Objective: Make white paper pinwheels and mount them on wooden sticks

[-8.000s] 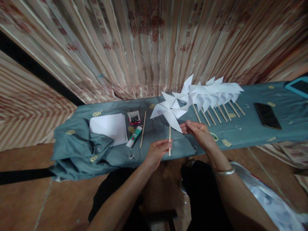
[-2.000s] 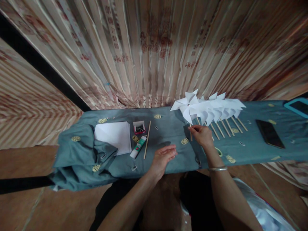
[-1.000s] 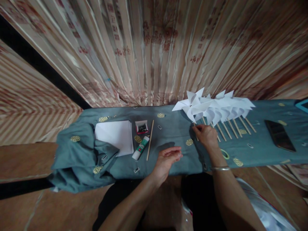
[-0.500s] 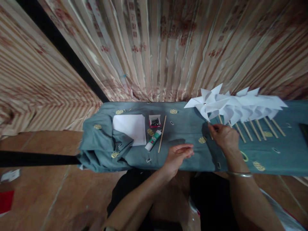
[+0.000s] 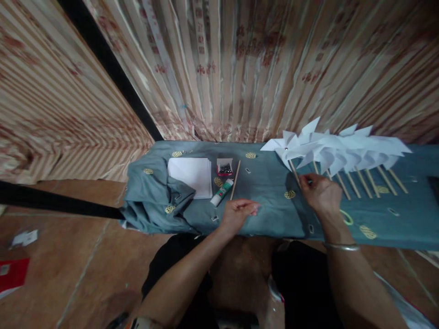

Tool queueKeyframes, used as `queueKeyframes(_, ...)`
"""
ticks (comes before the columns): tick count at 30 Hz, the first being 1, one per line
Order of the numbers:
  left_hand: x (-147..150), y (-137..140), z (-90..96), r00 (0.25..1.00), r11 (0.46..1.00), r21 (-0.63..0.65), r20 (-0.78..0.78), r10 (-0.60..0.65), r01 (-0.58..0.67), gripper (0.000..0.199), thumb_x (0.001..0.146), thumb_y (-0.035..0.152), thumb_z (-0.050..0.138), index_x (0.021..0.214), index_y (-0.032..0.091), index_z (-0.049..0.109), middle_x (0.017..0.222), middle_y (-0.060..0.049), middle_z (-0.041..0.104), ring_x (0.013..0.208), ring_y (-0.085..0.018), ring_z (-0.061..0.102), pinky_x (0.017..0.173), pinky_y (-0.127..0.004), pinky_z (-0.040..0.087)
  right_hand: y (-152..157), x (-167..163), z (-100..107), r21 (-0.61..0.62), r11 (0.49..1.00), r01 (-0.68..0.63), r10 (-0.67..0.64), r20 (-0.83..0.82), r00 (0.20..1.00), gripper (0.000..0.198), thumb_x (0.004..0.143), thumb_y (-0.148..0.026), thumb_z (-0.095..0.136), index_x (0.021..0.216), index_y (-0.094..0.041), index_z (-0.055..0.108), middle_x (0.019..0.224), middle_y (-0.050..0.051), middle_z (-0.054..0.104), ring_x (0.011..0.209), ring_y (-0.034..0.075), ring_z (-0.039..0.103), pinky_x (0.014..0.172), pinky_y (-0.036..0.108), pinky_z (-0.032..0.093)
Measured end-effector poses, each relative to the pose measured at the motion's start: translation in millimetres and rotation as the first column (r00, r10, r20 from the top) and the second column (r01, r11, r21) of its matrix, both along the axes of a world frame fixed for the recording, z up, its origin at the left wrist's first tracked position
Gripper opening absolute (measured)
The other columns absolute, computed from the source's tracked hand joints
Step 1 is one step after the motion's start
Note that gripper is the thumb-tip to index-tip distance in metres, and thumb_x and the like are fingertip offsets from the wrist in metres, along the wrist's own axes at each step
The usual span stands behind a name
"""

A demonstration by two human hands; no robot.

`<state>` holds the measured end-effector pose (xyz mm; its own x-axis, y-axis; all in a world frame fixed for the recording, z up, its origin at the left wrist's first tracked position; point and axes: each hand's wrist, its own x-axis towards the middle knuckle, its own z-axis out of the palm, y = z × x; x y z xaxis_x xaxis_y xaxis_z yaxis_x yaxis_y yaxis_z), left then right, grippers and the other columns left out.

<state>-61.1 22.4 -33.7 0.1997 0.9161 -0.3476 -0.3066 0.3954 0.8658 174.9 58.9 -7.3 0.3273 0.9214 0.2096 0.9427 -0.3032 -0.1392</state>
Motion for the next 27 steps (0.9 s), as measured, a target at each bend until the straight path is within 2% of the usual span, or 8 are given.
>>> queueKeyframes(6, -25, 2, 4.9, 0.987, 0.981, 0.19, -0.14, 0.077, -0.05, 0.03, 0.059, 0.048, 0.08, 0.062, 0.019, 0.075, 0.059, -0.002, 0.068, 0.058, -0.014, 0.057, 0.061, -0.027, 0.046, -1, -11, -3, -0.034, 0.997, -0.076, 0.075, -0.023, 0.997, 0.04, 0.097, -0.039, 0.043, 0.097, -0.014, 0.074, 0.086, 0.02, 0.073, 0.074, 0.03, 0.067, 0.068, 0.038, 0.042)
queueKeyframes(10, -62, 11, 11.9, 0.929, 0.911, 0.402, -0.294, 0.222, -0.091, 0.022, 0.068, 0.041, 0.074, 0.068, 0.019, 0.076, 0.065, -0.002, 0.069, 0.062, -0.015, 0.06, 0.065, -0.027, 0.048, -6, -24, -4, -0.06, 0.988, -0.144, 0.143, -0.024, 0.989, 0.038, 0.096, -0.038, 0.044, 0.098, -0.015, 0.074, 0.087, 0.02, 0.074, 0.077, 0.03, 0.068, 0.066, 0.035, 0.04)
queueKeyframes(12, -87, 16, 14.8, 0.84, 0.853, 0.513, -0.419, 0.345, -0.094, 0.02, 0.073, 0.037, 0.07, 0.077, 0.02, 0.077, 0.075, -0.003, 0.073, 0.069, -0.017, 0.064, 0.07, -0.029, 0.051, -9, -26, -6, -0.071, 0.983, -0.171, 0.17, -0.022, 0.985, 0.037, 0.096, -0.038, 0.045, 0.098, -0.016, 0.074, 0.087, 0.019, 0.074, 0.077, 0.029, 0.068, 0.065, 0.034, 0.039)
queueKeyframes(14, -112, 21, 15.2, 0.695, 0.794, 0.608, -0.575, 0.432, 0.01, 0.018, 0.077, 0.031, 0.065, 0.082, 0.02, 0.078, 0.084, -0.005, 0.074, 0.078, -0.019, 0.066, 0.076, -0.031, 0.052, -11, -23, -9, -0.064, 0.982, -0.177, 0.176, -0.022, 0.984, 0.036, 0.095, -0.036, 0.045, 0.098, -0.015, 0.074, 0.087, 0.018, 0.074, 0.078, 0.028, 0.067, 0.065, 0.034, 0.04)
queueKeyframes(16, -133, 24, 12.2, 0.555, 0.77, 0.62, -0.697, 0.454, 0.149, 0.02, 0.082, 0.028, 0.061, 0.089, 0.02, 0.077, 0.092, -0.007, 0.074, 0.088, -0.021, 0.067, 0.085, -0.034, 0.053, -10, -15, -12, -0.035, 0.986, -0.164, 0.163, -0.019, 0.986, 0.036, 0.094, -0.035, 0.046, 0.101, -0.014, 0.073, 0.088, 0.019, 0.073, 0.08, 0.029, 0.067, 0.067, 0.035, 0.042)
queueKeyframes(19, -149, 25, 3.8, 0.395, 0.749, 0.601, -0.783, 0.48, 0.28, 0.024, 0.082, 0.025, 0.061, 0.099, 0.02, 0.076, 0.101, -0.009, 0.072, 0.099, -0.025, 0.064, 0.093, -0.039, 0.052, -5, -2, -18, 0.037, 0.988, -0.151, 0.151, -0.001, 0.988, 0.039, 0.094, -0.036, 0.046, 0.109, -0.01, 0.071, 0.096, 0.022, 0.072, 0.088, 0.032, 0.066, 0.074, 0.04, 0.046)
queueKeyframes(23, -153, 24, -4.7, 0.282, 0.712, 0.572, -0.821, 0.497, 0.408, 0.024, 0.084, 0.024, 0.061, 0.101, 0.021, 0.076, 0.105, -0.01, 0.07, 0.102, -0.027, 0.061, 0.096, -0.044, 0.049, 2, 7, -25, 0.054, 0.986, -0.158, 0.157, 0.027, 0.987, 0.039, 0.093, -0.037, 0.046, 0.105, -0.01, 0.071, 0.1, 0.023, 0.07, 0.094, 0.035, 0.064, 0.082, 0.045, 0.048)
queueKeyframes(27, -151, 23, -6.9, 0.217, 0.715, 0.513, -0.855, 0.47, 0.475, 0.024, 0.083, 0.019, 0.063, 0.103, 0.019, 0.076, 0.107, -0.011, 0.069, 0.103, -0.028, 0.06, 0.098, -0.044, 0.047, 6, 12, -29, 0.046, 0.986, -0.158, 0.156, 0.037, 0.987, 0.038, 0.092, -0.037, 0.045, 0.097, -0.01, 0.072, 0.097, 0.023, 0.071, 0.093, 0.035, 0.064, 0.083, 0.046, 0.048)
